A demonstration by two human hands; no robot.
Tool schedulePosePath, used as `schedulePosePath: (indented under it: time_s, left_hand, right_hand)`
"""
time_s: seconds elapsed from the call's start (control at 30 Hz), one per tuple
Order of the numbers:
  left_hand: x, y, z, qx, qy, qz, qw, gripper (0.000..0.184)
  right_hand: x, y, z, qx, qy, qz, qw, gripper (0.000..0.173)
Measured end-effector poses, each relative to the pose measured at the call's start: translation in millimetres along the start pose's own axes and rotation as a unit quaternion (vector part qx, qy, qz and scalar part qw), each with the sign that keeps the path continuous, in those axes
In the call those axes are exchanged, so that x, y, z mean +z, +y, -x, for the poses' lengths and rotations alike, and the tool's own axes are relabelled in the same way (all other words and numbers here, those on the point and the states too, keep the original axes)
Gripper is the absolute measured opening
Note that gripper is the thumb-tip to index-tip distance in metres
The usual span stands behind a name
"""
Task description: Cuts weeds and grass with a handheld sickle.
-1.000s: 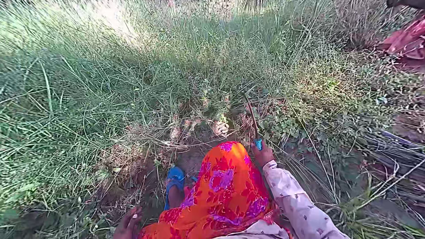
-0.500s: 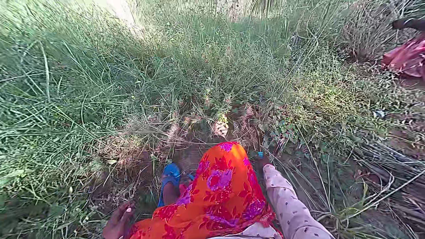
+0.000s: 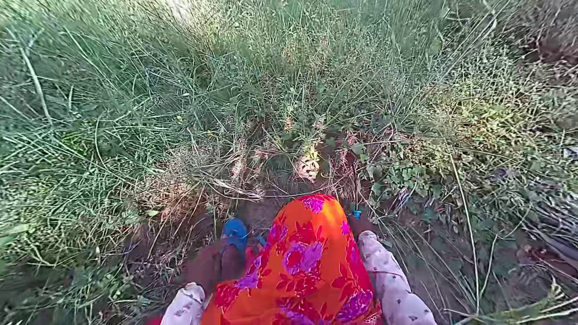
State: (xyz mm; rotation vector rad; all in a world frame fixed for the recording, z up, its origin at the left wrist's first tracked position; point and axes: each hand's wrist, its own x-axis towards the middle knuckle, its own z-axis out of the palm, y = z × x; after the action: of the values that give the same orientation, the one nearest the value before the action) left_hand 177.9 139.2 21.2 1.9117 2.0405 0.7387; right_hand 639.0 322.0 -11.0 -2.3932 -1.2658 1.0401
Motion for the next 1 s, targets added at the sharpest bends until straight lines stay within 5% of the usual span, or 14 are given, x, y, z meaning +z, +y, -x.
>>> schedulePosePath:
  time_s: [0.1, 0.2, 0.27, 0.4, 0.5, 0.63, 0.83, 1.0]
  left_hand:
    - [25, 36, -56, 0.059, -0.040, 0.002, 0.997, 0.030]
    - [62, 65, -114, 0.030, -0.051, -0.013, 0.998, 0.036]
    - [72, 93, -153, -0.052, -0.153, -0.060, 0.985, 0.052]
    - [103, 101, -190, -0.051, -0.273, -0.121, 0.953, 0.067]
    - [126, 92, -191, -0.108, -0.384, -0.129, 0.908, 0.054]
    - [100, 103, -160, -0.124, -0.316, -0.102, 0.935, 0.042]
    - [63, 143, -146, -0.139, -0.293, -0.133, 0.936, 0.041]
    - [59, 145, -137, -0.119, -0.281, -0.161, 0.939, 0.042]
  right_hand:
    - [-1, -1, 3, -0.001, 0.028, -0.016, 0.999, 0.057]
    - [-16, 6, 39, -0.031, 0.052, -0.048, 0.997, 0.052]
    - [-26, 16, 61, -0.046, 0.065, -0.035, 0.996, 0.054]
    - [-39, 31, 59, -0.043, 0.055, -0.010, 0.997, 0.053]
    - [-46, 20, 51, -0.060, 0.091, -0.051, 0.993, 0.047]
    - [-54, -5, 26, -0.078, 0.118, -0.036, 0.989, 0.045]
    - [-61, -24, -11, -0.052, 0.016, -0.005, 0.999, 0.044]
    - [-56, -31, 8, -0.063, 0.034, 0.017, 0.997, 0.050]
